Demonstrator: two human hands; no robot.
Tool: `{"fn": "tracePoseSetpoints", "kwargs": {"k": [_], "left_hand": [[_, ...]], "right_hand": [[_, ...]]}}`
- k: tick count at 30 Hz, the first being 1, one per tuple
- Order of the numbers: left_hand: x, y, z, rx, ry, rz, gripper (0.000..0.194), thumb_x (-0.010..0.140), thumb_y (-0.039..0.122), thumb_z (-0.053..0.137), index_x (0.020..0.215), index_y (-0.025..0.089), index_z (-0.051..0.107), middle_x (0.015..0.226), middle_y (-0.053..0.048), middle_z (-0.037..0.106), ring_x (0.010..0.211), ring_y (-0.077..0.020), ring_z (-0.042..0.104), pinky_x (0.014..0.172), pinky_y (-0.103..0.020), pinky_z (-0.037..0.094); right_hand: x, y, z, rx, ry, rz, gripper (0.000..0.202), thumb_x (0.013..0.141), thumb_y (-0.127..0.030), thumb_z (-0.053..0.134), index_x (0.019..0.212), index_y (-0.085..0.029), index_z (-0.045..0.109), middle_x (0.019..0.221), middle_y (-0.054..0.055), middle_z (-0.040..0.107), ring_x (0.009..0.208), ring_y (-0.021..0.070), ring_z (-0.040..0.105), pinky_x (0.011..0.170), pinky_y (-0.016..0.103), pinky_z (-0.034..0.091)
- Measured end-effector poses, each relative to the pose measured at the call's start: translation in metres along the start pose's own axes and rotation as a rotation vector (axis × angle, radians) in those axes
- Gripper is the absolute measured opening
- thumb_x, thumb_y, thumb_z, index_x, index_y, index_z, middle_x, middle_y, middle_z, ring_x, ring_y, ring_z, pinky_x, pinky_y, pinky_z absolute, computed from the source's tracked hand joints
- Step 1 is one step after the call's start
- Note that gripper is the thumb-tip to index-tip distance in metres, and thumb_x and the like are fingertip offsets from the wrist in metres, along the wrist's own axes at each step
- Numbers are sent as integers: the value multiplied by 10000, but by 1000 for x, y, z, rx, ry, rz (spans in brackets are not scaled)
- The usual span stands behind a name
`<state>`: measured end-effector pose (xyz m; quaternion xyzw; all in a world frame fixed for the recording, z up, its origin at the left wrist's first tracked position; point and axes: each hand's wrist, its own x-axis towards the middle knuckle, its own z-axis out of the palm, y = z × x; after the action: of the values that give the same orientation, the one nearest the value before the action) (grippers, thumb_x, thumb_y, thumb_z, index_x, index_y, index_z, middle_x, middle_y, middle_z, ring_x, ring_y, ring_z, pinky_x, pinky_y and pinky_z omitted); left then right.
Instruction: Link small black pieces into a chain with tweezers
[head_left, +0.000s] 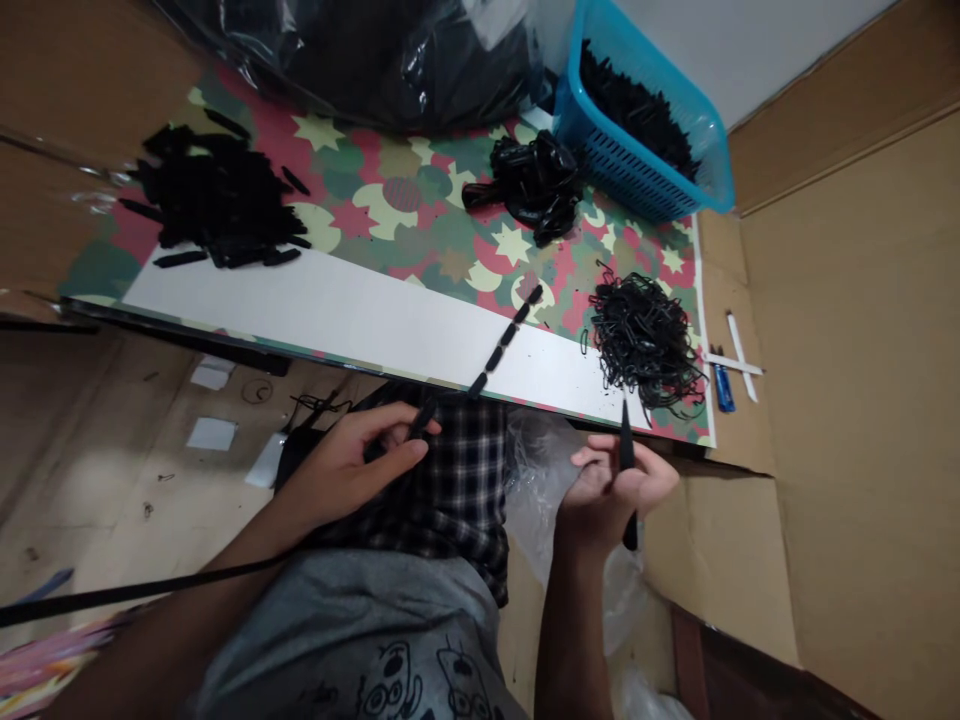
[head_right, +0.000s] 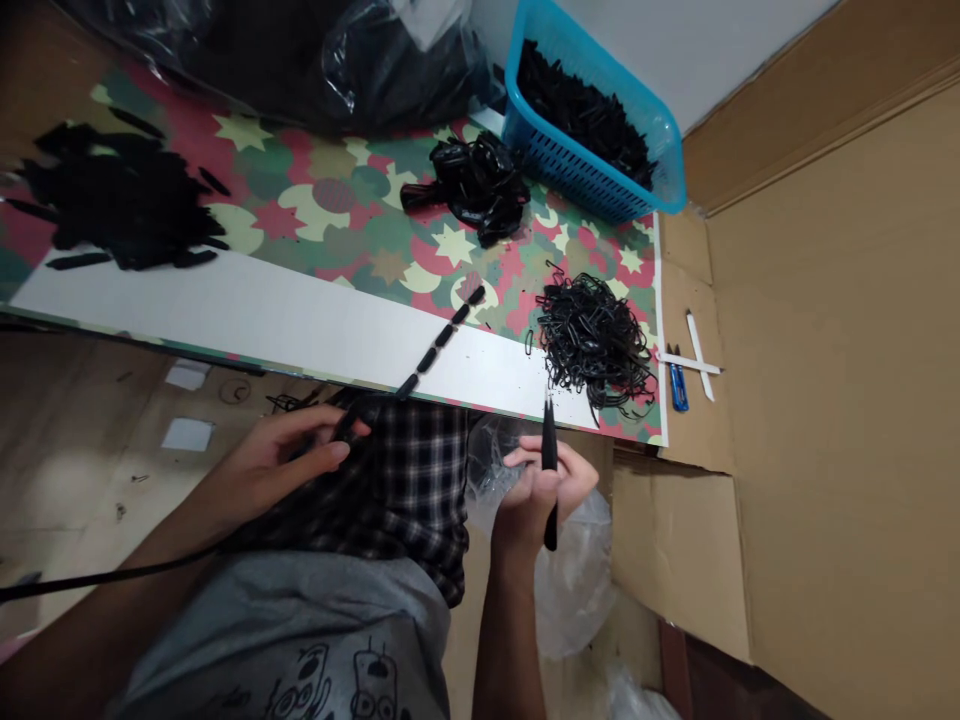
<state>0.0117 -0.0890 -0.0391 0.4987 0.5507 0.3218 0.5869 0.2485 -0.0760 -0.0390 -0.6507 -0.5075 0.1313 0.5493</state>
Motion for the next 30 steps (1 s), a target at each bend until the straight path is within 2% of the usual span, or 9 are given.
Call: {"fn": "tracePoseSetpoints", "kwargs": {"k": [2, 4, 8, 10, 14, 17, 22, 27, 30], "left_hand": [[-2, 2, -1, 0, 21, 11, 247, 829, 369, 566, 946, 179, 672, 821, -15, 617, 731, -145, 520, 654, -243, 392], [-3, 4, -2, -19, 35, 19, 216, 829, 348, 562, 907, 176, 667, 786, -4, 606, 719, -142, 524, 648, -237, 384], [-2, 8, -3, -51, 40, 26, 192, 851, 317, 523, 859, 174, 651, 664, 27, 553, 650, -120, 507, 595, -218, 356], [-1, 9, -3, -66, 38, 25, 187, 855, 305, 514, 857, 172, 645, 664, 30, 552, 640, -114, 502, 587, -215, 356], [-1, 11, -2, -90, 34, 28, 166, 840, 286, 515, 826, 168, 631, 702, 22, 578, 652, -117, 508, 593, -215, 364], [0, 12, -2, -113, 50, 42, 218, 857, 315, 487, 772, 159, 613, 706, 11, 588, 671, -124, 528, 604, -219, 379], [5, 10, -2, -29, 110, 75, 293, 878, 355, 478, 712, 158, 617, 598, 21, 541, 604, -116, 500, 574, -219, 362], [7, 4, 0, -109, 48, 27, 255, 864, 370, 521, 770, 152, 613, 649, 14, 592, 558, -104, 493, 552, -220, 377], [7, 1, 1, -150, 9, 25, 246, 867, 376, 514, 814, 154, 604, 580, 34, 539, 531, -100, 482, 533, -216, 361]], "right_hand": [[-3, -11, 7, 165, 39, 75, 187, 872, -389, 381, 946, -226, 433, 733, -8, 532, 534, 109, 477, 557, 277, 399], [-2, -21, 10, 305, 14, 121, 165, 861, -362, 389, 979, -248, 405, 729, -20, 515, 536, 103, 455, 540, 260, 384], [7, -30, 12, 520, -154, 218, 188, 694, -276, 541, 857, -230, 460, 669, -36, 447, 568, 86, 441, 527, 220, 355], [12, -33, 13, 593, -260, 222, 157, 659, -269, 551, 788, -218, 476, 609, -46, 405, 530, 74, 404, 511, 209, 335], [15, -36, 20, 595, -400, 204, 85, 697, -297, 493, 704, -213, 502, 488, -49, 358, 457, 85, 378, 463, 212, 306], [10, -38, 24, 568, -443, 157, 80, 682, -281, 506, 713, -214, 536, 476, -46, 420, 439, 95, 425, 448, 223, 326], [2, -38, 27, 473, -487, 96, 76, 693, -227, 580, 766, -212, 560, 548, -45, 520, 472, 99, 499, 464, 233, 365], [-3, -32, 33, 491, -504, -41, 63, 738, -180, 603, 790, -214, 593, 572, -47, 536, 494, 94, 516, 471, 232, 375], [-5, -28, 36, 535, -529, -61, 92, 748, -163, 603, 818, -221, 613, 584, -50, 542, 495, 86, 516, 454, 221, 368]]}}
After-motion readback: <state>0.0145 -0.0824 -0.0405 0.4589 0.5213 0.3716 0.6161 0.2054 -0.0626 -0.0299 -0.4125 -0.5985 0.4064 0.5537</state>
